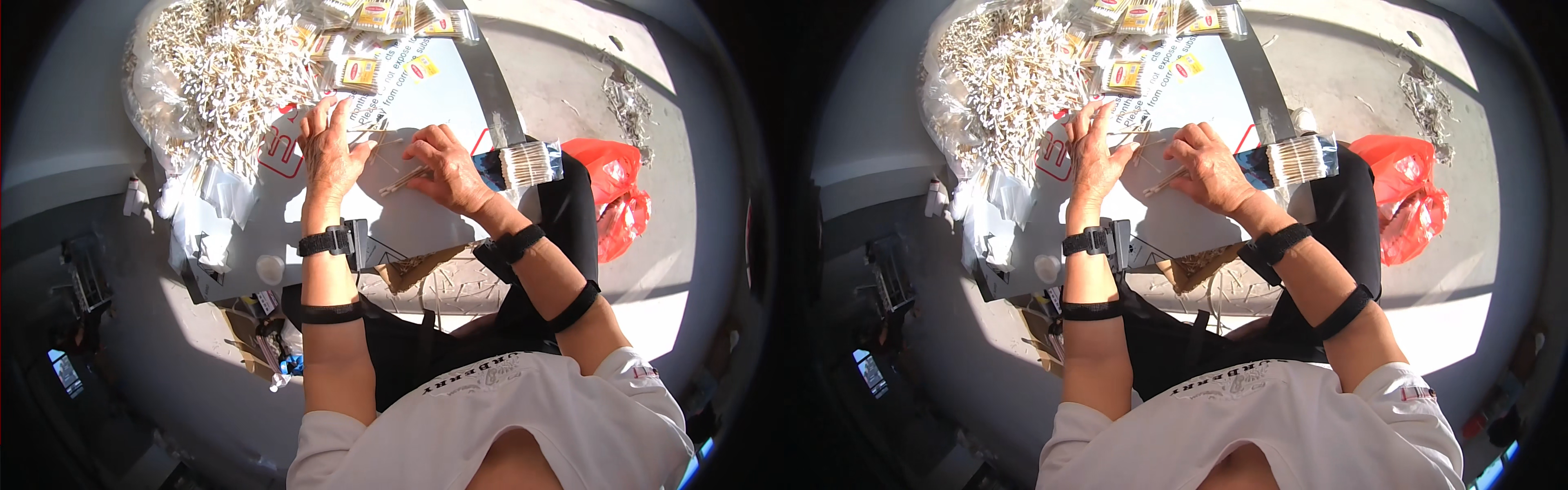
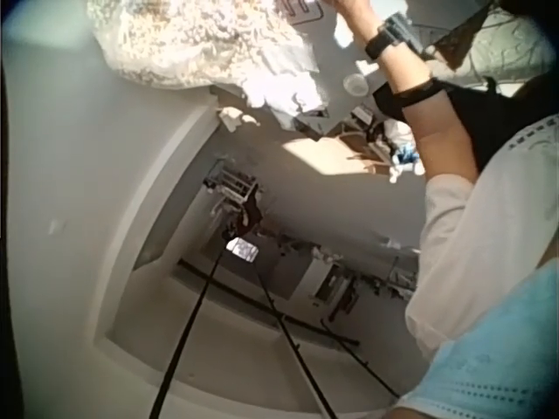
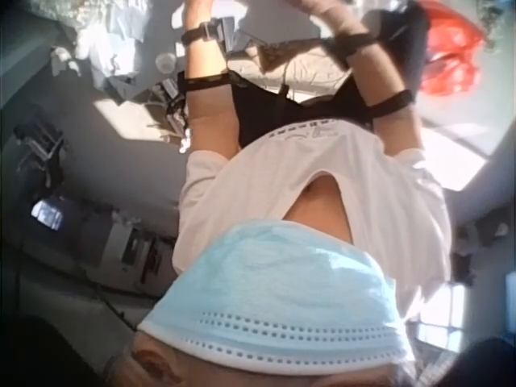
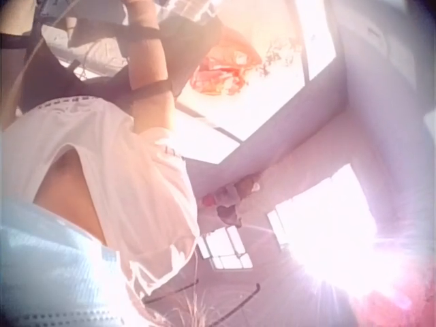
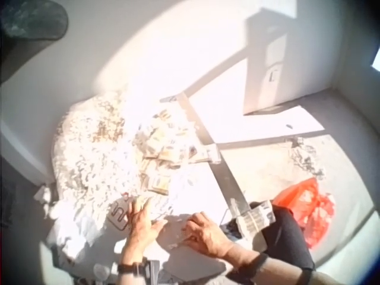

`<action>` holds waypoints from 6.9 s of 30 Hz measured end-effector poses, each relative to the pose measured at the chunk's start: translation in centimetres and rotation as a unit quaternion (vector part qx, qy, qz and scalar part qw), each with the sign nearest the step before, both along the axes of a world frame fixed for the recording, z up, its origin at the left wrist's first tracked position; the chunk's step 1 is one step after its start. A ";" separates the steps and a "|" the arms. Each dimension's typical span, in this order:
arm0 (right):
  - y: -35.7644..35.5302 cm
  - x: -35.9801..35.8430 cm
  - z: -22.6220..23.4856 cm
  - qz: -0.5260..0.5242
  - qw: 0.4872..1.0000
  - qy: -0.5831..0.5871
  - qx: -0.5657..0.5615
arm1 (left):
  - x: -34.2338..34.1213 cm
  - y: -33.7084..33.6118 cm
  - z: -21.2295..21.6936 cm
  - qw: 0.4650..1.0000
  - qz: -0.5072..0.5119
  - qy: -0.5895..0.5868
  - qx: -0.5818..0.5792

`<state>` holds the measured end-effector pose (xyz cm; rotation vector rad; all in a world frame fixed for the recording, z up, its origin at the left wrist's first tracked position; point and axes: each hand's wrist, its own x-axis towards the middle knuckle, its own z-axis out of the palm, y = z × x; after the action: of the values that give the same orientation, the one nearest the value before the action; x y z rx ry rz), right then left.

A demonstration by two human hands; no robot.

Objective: Aligning cotton swabs on a jig and sliding them into a plastic package.

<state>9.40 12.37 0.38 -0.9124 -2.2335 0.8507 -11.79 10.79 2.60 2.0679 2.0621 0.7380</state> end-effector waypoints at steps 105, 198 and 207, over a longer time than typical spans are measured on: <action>-0.9 2.9 -0.5 -0.037 0.998 0.006 0.045 | 5.0 -2.2 -1.9 0.976 0.071 -0.202 0.038; -3.1 4.4 -0.5 -0.068 0.996 -0.021 0.045 | 10.8 -7.9 -1.3 0.990 -0.021 0.042 -0.132; -3.7 4.6 -1.0 -0.109 0.993 0.043 0.009 | 11.1 -8.7 -2.4 0.989 -0.021 0.102 -0.109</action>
<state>14.00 8.64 -0.65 -1.0678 -2.0205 0.7533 -0.67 2.12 0.23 2.1301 2.0848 0.2888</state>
